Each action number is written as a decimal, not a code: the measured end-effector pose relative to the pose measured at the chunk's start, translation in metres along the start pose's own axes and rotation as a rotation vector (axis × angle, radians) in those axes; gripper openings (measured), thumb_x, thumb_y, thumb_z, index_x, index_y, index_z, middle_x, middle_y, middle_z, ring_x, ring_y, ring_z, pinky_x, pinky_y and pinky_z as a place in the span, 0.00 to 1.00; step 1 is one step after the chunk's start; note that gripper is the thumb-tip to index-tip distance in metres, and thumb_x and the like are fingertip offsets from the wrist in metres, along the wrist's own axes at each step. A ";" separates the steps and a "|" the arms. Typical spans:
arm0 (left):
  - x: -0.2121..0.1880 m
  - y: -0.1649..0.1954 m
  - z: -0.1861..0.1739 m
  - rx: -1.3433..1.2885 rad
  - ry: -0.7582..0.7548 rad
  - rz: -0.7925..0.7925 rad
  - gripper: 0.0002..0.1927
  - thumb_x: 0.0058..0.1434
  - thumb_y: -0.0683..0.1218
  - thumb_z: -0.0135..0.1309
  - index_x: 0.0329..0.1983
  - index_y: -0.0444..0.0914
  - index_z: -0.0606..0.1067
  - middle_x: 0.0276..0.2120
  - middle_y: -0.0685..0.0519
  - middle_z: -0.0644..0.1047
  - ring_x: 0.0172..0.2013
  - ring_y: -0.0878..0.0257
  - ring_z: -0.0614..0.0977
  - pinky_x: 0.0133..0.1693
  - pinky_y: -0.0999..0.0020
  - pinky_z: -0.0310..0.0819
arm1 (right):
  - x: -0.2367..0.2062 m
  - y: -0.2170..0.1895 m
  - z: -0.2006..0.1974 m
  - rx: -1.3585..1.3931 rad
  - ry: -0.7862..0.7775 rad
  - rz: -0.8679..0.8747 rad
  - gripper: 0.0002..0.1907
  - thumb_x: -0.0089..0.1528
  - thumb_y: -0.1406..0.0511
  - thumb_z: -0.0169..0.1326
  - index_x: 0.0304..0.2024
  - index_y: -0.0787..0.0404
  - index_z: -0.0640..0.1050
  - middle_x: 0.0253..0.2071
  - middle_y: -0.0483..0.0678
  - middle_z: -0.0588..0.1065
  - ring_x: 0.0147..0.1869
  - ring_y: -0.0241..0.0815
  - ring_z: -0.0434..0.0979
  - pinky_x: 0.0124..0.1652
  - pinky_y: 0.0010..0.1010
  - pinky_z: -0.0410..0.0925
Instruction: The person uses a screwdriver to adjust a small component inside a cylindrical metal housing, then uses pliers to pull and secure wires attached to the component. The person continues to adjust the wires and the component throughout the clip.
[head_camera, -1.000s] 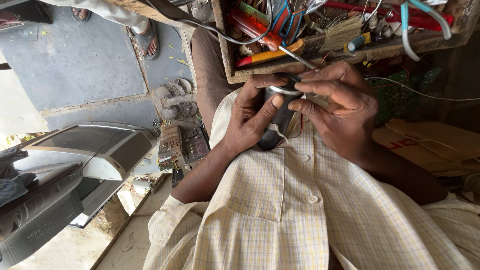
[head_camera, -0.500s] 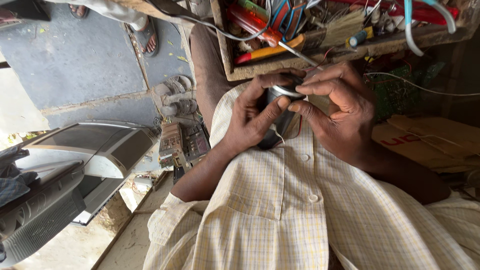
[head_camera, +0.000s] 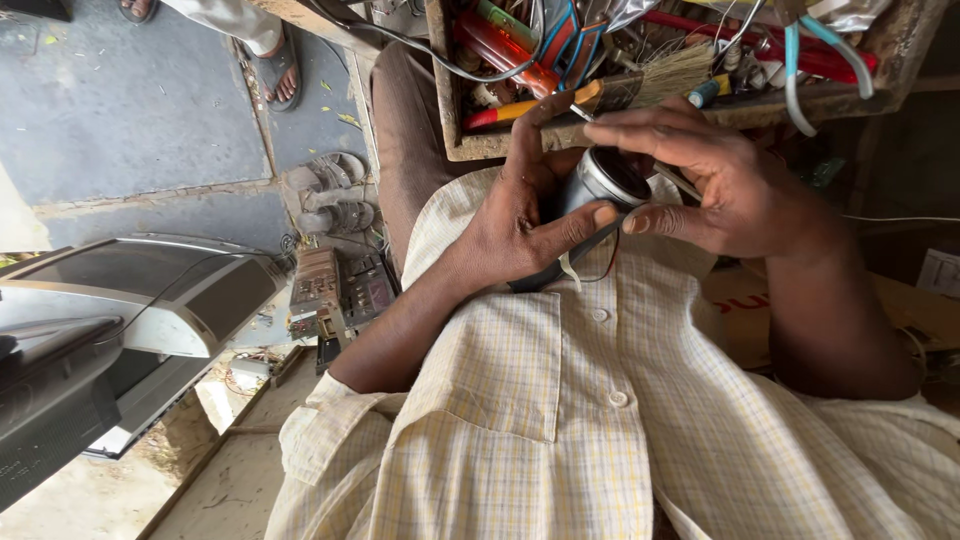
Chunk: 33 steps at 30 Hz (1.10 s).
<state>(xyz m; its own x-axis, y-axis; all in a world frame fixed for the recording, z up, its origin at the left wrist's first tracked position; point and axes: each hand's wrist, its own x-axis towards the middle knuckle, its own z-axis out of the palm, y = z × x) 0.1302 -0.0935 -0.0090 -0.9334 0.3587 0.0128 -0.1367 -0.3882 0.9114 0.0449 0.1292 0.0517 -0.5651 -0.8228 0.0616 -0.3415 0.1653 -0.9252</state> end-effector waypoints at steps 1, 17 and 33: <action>0.001 0.000 0.000 0.046 -0.011 -0.002 0.47 0.74 0.41 0.60 0.78 0.35 0.37 0.58 0.34 0.78 0.64 0.54 0.78 0.67 0.61 0.71 | 0.001 0.002 -0.004 -0.082 -0.051 0.016 0.37 0.56 0.60 0.66 0.66 0.66 0.71 0.66 0.52 0.72 0.69 0.45 0.71 0.67 0.38 0.64; 0.015 -0.006 -0.006 0.370 -0.122 0.000 0.49 0.64 0.56 0.71 0.72 0.33 0.51 0.49 0.37 0.84 0.52 0.52 0.89 0.50 0.62 0.88 | 0.000 0.015 -0.035 0.082 -0.187 -0.015 0.39 0.45 0.65 0.73 0.60 0.62 0.76 0.58 0.49 0.76 0.63 0.44 0.77 0.62 0.34 0.73; 0.019 0.002 0.001 0.428 -0.073 -0.012 0.55 0.59 0.56 0.73 0.72 0.30 0.48 0.49 0.35 0.81 0.50 0.49 0.88 0.50 0.59 0.88 | -0.004 0.004 -0.019 0.303 -0.087 -0.025 0.32 0.62 0.59 0.63 0.65 0.64 0.72 0.62 0.51 0.69 0.69 0.45 0.71 0.69 0.36 0.68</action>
<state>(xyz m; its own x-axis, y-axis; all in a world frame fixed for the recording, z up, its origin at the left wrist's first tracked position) 0.1122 -0.0863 -0.0063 -0.9046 0.4259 0.0157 0.0165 -0.0017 0.9999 0.0316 0.1438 0.0546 -0.4887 -0.8700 0.0656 -0.1076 -0.0145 -0.9941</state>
